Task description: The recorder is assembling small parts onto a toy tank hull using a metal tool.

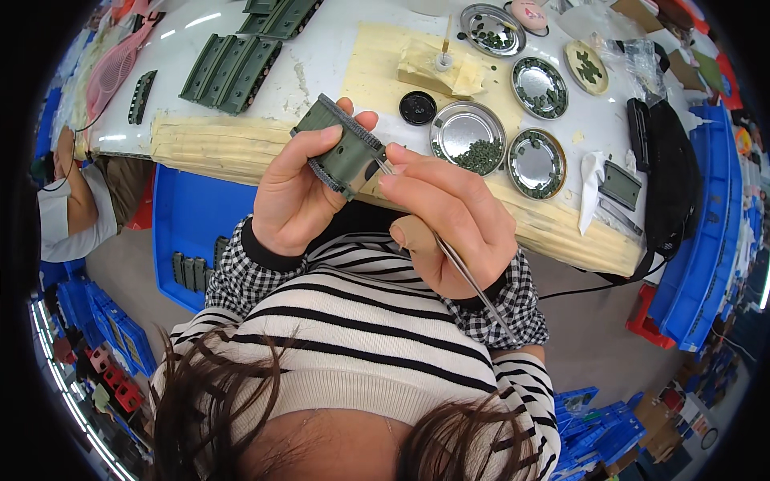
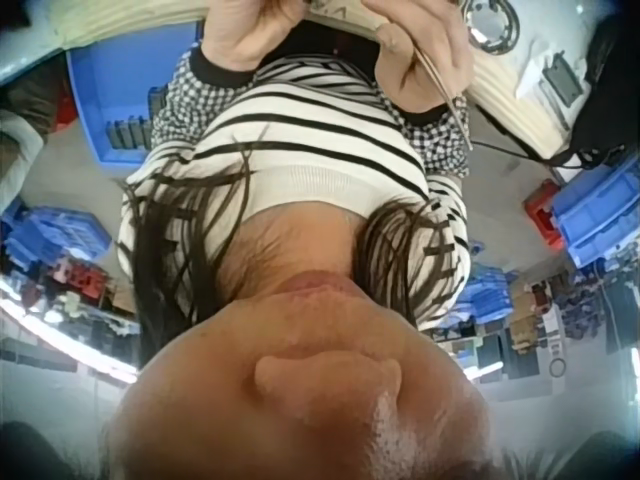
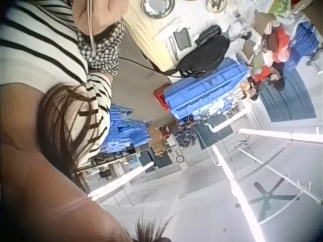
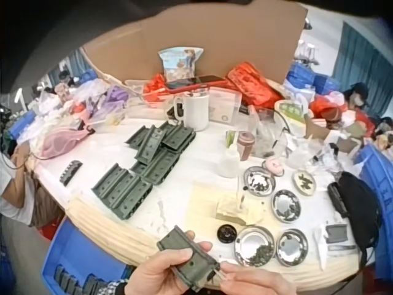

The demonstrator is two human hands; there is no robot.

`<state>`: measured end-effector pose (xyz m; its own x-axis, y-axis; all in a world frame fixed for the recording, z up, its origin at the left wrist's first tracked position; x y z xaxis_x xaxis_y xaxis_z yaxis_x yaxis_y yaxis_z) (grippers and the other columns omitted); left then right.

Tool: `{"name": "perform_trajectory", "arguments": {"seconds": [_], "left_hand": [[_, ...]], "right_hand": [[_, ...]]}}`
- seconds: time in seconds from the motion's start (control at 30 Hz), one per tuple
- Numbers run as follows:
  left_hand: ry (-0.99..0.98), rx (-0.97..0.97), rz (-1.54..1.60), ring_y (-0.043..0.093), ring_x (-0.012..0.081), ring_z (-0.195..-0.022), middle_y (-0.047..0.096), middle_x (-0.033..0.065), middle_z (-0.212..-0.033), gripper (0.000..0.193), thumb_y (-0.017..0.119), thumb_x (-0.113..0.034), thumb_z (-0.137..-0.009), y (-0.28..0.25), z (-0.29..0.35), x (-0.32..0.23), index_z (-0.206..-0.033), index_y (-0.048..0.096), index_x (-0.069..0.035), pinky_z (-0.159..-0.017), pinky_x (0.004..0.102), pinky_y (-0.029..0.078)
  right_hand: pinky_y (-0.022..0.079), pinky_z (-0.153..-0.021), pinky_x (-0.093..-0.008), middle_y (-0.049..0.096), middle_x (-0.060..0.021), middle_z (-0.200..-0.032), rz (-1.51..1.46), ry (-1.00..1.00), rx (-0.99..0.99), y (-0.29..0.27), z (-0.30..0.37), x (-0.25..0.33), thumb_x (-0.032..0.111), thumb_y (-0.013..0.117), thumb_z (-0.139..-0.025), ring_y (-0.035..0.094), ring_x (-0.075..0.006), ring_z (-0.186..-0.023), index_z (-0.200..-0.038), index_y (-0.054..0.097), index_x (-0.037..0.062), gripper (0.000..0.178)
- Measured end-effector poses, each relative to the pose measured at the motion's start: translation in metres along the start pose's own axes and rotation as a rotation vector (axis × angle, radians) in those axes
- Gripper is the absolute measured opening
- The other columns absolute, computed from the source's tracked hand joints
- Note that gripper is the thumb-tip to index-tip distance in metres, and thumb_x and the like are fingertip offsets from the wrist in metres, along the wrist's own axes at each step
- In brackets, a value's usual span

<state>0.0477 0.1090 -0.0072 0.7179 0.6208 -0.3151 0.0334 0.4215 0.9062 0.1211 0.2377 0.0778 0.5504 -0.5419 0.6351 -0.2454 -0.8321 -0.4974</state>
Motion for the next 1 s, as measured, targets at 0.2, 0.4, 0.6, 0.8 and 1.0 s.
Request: {"name": "perform_trajectory", "arguments": {"seconds": [0.2,0.4,0.6,0.8,1.0], "left_hand": [[-0.01,0.019,0.046,0.059,0.024,-0.108,0.055,0.0152,-0.123,0.033,0.052,-0.008,-0.092,0.0008,0.0,0.0036,-0.124,0.047,-0.006,-0.092,0.0401,0.053],[-0.03,0.032,0.072,0.06,0.024,-0.107,0.056,0.0156,-0.121,0.032,0.051,-0.008,-0.092,0.0005,0.0007,0.0028,-0.124,0.047,-0.006,-0.089,0.0402,0.055],[-0.04,0.044,0.065,0.06,0.0235,-0.108,0.057,0.0151,-0.119,0.032,0.052,-0.007,-0.091,-0.0003,-0.0012,0.0018,-0.123,0.047,-0.005,-0.088,0.0406,0.055],[-0.039,-0.007,0.006,0.059,0.0221,-0.109,0.057,0.014,-0.118,0.032,0.053,-0.008,-0.091,0.0011,-0.0007,-0.0003,-0.122,0.048,-0.005,-0.087,0.0399,0.056],[-0.084,0.019,0.037,0.059,0.0221,-0.109,0.057,0.0138,-0.118,0.032,0.053,-0.008,-0.091,-0.0023,-0.0027,0.0021,-0.122,0.049,-0.005,-0.087,0.0404,0.056]], "right_hand": [[0.055,-0.083,-0.0362,0.061,-0.0193,-0.106,0.029,-0.047,-0.014,0.0011,0.0049,0.0009,0.01,0.064,-0.087,0.064,-0.033,-0.103,-0.108,0.061,-0.0032,0.025],[0.056,-0.083,-0.0363,0.061,-0.0189,-0.108,0.037,-0.066,0.032,0.0013,0.0039,0.0042,0.008,0.068,-0.081,0.063,-0.033,-0.103,-0.108,0.061,-0.0029,0.03],[0.056,-0.083,-0.0352,0.061,-0.0185,-0.109,0.028,-0.074,0.032,0.0011,0.0029,0.0023,0.005,0.071,-0.074,0.064,-0.0313,-0.101,-0.107,0.062,-0.0026,0.035],[0.055,-0.082,-0.035,0.062,-0.0183,-0.108,-0.001,-0.067,0.066,-0.0003,0.0,0.0016,0.003,0.071,-0.071,0.064,-0.0313,-0.101,-0.105,0.062,-0.0025,0.036],[0.056,-0.078,-0.0335,0.063,-0.0173,-0.106,0.009,-0.098,0.07,-0.0025,-0.0019,-0.0004,0.003,0.07,-0.071,0.065,-0.0295,-0.097,-0.102,0.063,-0.0021,0.033]]}}
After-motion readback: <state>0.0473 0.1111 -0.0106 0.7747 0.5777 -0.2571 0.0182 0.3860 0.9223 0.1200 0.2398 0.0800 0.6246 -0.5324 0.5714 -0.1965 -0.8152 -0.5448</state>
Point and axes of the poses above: each hand's wrist, its own z-axis away from the middle knuckle, its own y-axis out of the palm, x = y × z, the point moved 6 cm from there along -z, towards the middle knuckle
